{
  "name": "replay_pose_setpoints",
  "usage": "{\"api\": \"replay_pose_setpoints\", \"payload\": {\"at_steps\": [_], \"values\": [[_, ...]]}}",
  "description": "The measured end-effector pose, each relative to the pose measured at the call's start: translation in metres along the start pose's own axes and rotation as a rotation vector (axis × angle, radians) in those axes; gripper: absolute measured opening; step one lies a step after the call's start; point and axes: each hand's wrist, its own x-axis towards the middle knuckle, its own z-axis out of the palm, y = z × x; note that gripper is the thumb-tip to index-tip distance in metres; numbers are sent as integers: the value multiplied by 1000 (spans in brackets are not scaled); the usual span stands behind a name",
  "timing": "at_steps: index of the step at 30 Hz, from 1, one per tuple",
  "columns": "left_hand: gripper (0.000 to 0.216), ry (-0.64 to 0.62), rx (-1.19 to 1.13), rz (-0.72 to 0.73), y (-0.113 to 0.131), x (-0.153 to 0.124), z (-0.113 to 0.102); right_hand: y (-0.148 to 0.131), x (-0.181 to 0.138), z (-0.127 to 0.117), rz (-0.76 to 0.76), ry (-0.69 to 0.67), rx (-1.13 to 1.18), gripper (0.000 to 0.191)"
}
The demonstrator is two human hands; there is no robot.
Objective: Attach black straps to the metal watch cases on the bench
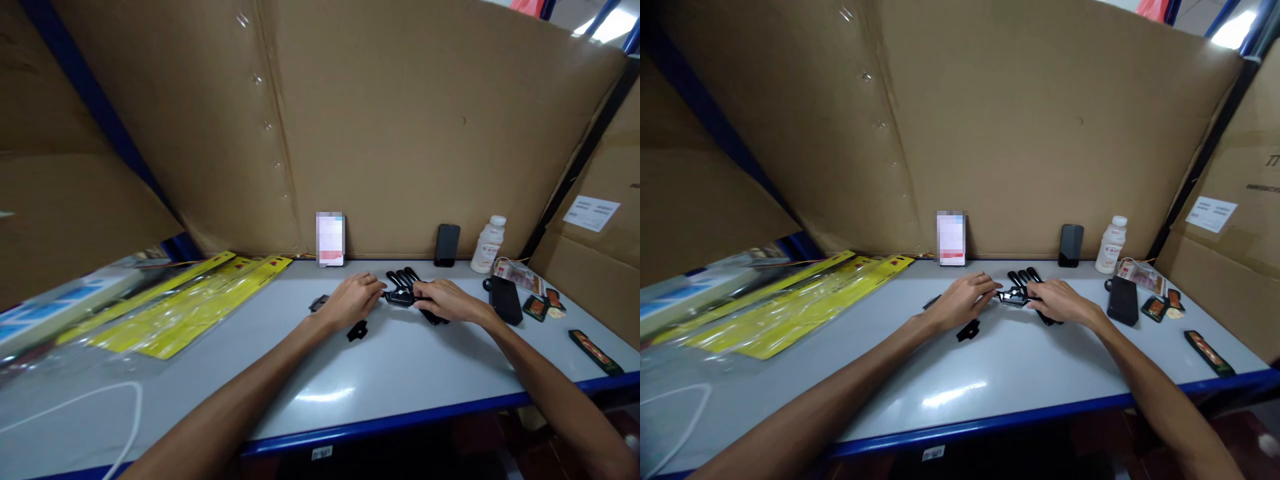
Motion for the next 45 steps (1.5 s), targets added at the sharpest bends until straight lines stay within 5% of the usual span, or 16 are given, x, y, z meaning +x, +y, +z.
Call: {"api": "replay_pose_setpoints", "payload": {"at_steps": [13, 19, 21, 25, 30, 35, 45], "values": [[34, -157, 20, 22, 9, -1, 5, 10, 3, 7, -59, 40, 1, 13], [47, 279, 57, -85, 3, 1, 0, 21, 0, -8, 136, 179, -123, 23], [47, 322, 62, -123, -1, 1, 1, 29, -3, -13, 253, 177, -187, 28], [40, 241, 87, -95, -5, 0, 7, 48, -5, -14, 429, 11, -271, 31], [31, 169, 85, -134, -11, 1, 0, 63, -2, -4, 435, -141, -226, 24], [22, -208, 171, -405, -29, -2, -27, 67, -1, 1, 418, -202, -165, 25], [19, -381, 147, -503, -56, -12, -40, 36, 0, 1, 307, 10, -224, 30]]}}
